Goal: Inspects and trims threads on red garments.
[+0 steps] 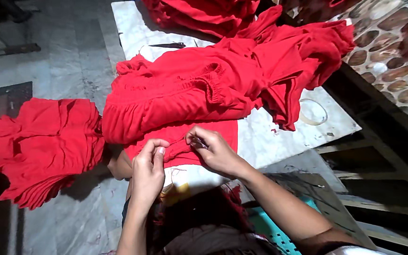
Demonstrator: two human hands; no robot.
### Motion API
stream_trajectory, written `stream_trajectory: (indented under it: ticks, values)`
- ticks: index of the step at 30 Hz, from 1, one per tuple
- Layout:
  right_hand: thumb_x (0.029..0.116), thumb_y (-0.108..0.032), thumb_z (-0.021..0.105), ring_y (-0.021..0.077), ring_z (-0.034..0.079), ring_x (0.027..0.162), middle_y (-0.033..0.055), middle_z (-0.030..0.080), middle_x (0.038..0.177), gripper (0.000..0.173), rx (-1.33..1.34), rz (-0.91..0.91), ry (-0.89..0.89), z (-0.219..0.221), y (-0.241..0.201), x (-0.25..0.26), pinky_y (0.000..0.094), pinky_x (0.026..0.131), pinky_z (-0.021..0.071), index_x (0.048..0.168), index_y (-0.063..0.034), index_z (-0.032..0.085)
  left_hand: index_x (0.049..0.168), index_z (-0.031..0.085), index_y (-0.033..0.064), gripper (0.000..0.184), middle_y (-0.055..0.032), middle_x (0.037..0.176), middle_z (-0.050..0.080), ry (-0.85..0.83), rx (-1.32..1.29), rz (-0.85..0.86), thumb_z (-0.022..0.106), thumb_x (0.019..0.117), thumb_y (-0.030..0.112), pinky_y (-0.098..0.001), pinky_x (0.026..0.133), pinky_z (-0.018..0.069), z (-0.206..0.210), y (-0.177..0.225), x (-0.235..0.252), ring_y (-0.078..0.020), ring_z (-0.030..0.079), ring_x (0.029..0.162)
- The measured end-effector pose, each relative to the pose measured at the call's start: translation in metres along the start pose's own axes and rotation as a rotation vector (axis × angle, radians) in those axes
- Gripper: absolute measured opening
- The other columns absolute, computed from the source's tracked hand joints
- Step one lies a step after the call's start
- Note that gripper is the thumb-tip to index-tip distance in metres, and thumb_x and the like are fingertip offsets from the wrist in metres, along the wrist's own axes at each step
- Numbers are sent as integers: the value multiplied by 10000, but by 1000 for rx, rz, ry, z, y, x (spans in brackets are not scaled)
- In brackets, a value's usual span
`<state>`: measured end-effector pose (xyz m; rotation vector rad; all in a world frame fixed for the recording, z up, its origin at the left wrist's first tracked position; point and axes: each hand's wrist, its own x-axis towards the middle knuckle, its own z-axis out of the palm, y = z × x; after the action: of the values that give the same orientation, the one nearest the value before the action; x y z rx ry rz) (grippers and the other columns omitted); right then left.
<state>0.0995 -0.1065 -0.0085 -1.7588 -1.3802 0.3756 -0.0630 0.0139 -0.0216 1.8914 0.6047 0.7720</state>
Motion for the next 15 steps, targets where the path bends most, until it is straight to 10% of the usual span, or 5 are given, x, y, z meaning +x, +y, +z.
stream_trajectory:
  ticks: [5, 15]
  values:
    - [875, -201, 696, 150, 593, 626, 110, 634, 868, 209, -308, -423, 190, 14, -7, -5, 258, 495, 459, 1009, -55, 762, 1018, 659, 51, 184, 86, 821, 646, -43, -129, -12, 482, 973, 28, -107, 673, 500, -6, 2, 0, 79, 594, 721]
    - [944, -70, 560, 164, 528, 524, 68, 593, 675, 171, -430, -522, 230, 23, -37, -24, 270, 469, 400, 823, -60, 679, 1082, 730, 34, 260, -22, 1016, 740, -83, -78, 138, 665, 843, 114, -195, 903, 540, -4, -4, -8, -7, 676, 984]
